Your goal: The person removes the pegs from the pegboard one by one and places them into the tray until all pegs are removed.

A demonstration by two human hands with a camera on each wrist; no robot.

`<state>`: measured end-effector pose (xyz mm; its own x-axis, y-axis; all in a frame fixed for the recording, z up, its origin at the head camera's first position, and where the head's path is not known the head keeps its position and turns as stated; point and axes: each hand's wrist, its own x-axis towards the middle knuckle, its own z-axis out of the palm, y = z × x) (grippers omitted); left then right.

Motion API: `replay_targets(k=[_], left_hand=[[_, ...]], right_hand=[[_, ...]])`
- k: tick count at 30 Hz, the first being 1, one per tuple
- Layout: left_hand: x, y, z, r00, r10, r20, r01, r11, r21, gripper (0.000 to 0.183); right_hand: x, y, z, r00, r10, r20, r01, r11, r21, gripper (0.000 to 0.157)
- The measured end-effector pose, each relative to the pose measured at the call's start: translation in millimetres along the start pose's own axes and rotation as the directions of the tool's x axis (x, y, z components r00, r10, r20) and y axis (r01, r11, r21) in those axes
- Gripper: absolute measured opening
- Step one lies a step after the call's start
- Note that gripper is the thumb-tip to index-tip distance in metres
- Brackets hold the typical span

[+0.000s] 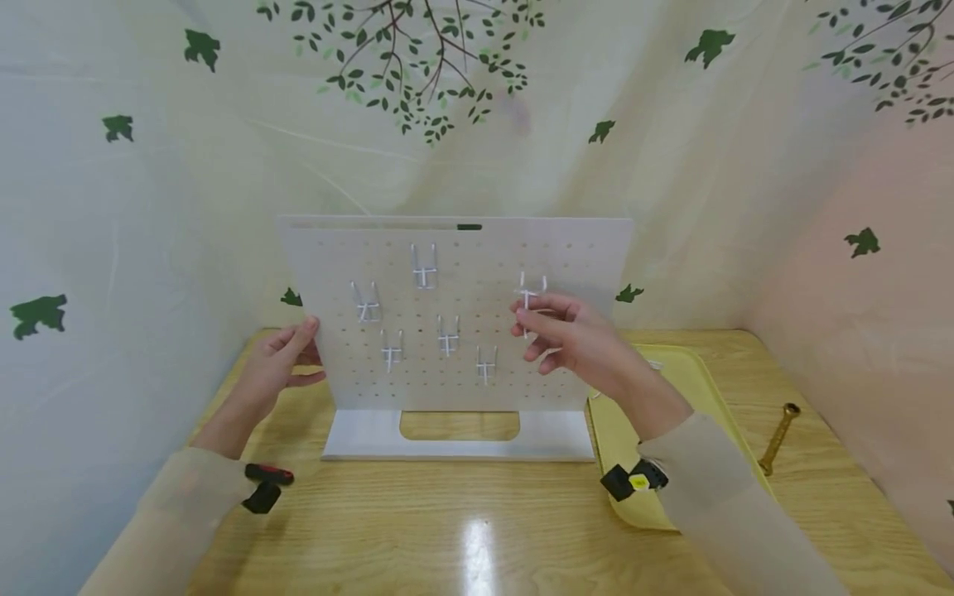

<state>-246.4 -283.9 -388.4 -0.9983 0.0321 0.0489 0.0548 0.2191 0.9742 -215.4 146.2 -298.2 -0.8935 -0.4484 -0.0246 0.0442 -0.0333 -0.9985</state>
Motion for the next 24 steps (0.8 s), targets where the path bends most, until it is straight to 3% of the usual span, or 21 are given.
replay_targets(k=[8, 13, 17, 24], left_hand=[[0.4, -0.3, -0.2, 1.000, 0.001, 0.002, -0.001, 0.999, 0.034, 0.055], [0.5, -2.0, -1.1, 1.000, 0.001, 0.004, -0.001, 1.000, 0.017, 0.054], [1.0, -2.8, -1.5, 1.000, -0.001, 0.011, 0.000, 1.000, 0.007, 0.052], [1.1, -2.2, -1.5, 1.000, -0.008, 0.006, 0.008, 1.000, 0.025, 0.056]], right_hand=[[-30.5, 8.1, -42.6, 0.991, -0.095, -0.097, 0.088, 0.994, -0.070, 0.042], [-48.0, 14.1, -73.4, 0.981, -0.162, -0.105, 0.166, 0.986, 0.031, 0.021], [-60.9, 22.8, -96.6, 0.974, -0.192, -0.119, 0.203, 0.975, 0.092, 0.025], [-72.6, 46.6, -136.3, 0.972, -0.174, -0.156, 0.198, 0.967, 0.158, 0.029]])
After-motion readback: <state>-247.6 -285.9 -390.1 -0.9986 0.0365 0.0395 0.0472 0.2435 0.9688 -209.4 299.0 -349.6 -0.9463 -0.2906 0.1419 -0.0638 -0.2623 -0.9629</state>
